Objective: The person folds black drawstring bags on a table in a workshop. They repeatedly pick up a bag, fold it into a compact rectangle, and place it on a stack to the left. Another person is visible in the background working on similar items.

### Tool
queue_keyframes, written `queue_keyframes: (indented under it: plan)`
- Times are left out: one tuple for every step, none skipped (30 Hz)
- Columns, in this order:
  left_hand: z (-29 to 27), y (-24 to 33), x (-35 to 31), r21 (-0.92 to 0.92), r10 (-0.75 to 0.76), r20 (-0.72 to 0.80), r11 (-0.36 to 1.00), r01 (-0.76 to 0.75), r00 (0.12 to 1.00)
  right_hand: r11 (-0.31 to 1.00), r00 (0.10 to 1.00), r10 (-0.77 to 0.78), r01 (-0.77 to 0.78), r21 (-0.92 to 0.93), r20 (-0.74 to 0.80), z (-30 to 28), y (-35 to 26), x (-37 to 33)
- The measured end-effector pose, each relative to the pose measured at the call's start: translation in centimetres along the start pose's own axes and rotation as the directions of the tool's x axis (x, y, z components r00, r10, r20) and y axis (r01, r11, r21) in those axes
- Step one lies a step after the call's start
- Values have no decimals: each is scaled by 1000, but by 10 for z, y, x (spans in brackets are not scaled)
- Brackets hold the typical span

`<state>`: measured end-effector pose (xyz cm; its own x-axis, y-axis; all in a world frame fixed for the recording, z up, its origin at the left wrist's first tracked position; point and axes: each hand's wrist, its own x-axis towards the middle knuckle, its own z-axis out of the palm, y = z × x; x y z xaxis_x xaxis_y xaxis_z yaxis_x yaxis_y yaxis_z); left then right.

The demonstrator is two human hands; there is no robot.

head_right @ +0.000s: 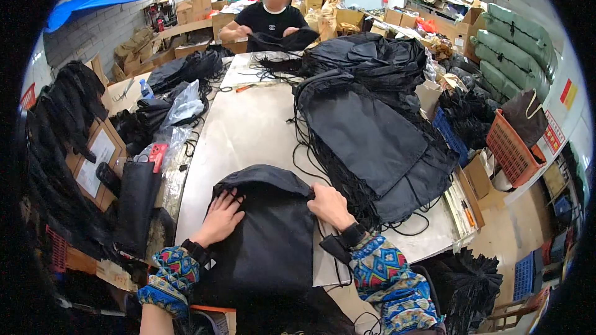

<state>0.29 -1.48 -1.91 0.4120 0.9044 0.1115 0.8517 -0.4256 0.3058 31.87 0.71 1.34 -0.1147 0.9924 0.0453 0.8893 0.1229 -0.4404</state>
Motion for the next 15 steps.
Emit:
queue_keyframes:
  plan:
    - [-2, 1, -1, -11, -22, 14, 1000, 23, 1000, 999, 999, -10, 8, 37, 47, -9, -2, -8]
    - [-1, 1, -2, 6, -15, -8, 1000, 15, 1000, 997, 995, -22, 15, 75, 93, -13, -3, -12]
    - [1, 2, -3, 22, -7, -30, 1000, 7, 1000, 992, 990, -121, 122, 16, -71, -9, -3, -14]
    - [3, 4, -2, 41, 9, -51, 999, -7, 999, 975, 947, -222, 214, -59, -231, 0, -1, -19]
    - [3, 4, -3, 45, 2, -55, 999, 1, 998, 943, 866, -332, 300, -142, -374, 9, -1, -21]
    - [3, 4, -4, 48, -4, -59, 999, 7, 998, 924, 848, -375, 309, -224, -374, 17, -1, -21]
    - [2, 3, -5, 53, -11, -63, 999, 14, 998, 945, 891, -314, 260, -197, -329, 16, -3, -22]
    - [2, 1, -6, 66, -23, -77, 997, 28, 997, 963, 926, -250, 208, -172, -281, 14, -6, -23]
    - [3, -1, -9, 79, -34, -92, 996, 41, 995, 977, 955, -185, 153, -150, -231, 13, -8, -24]
    - [3, -3, -11, 88, -43, -108, 995, 53, 993, 954, 965, -162, 98, -284, -209, 11, -5, -24]
    - [3, -5, -13, 89, -63, -113, 993, 73, 992, 871, 957, -217, 100, -480, -195, 14, 6, -24]
    - [3, -8, -15, 89, -83, -118, 992, 94, 990, 844, 955, -209, 68, -533, -209, 12, 14, -26]
    - [3, -10, -17, 90, -107, -122, 989, 118, 987, 813, 954, -205, 40, -581, -221, 6, 17, -27]
    - [3, -13, -19, 77, -132, -111, 987, 141, 985, 786, 942, -236, 40, -617, -239, -5, 20, -30]
    - [3, -14, -20, 71, -140, -109, 986, 148, 984, 809, 916, -253, 23, -587, -313, -19, 22, -32]
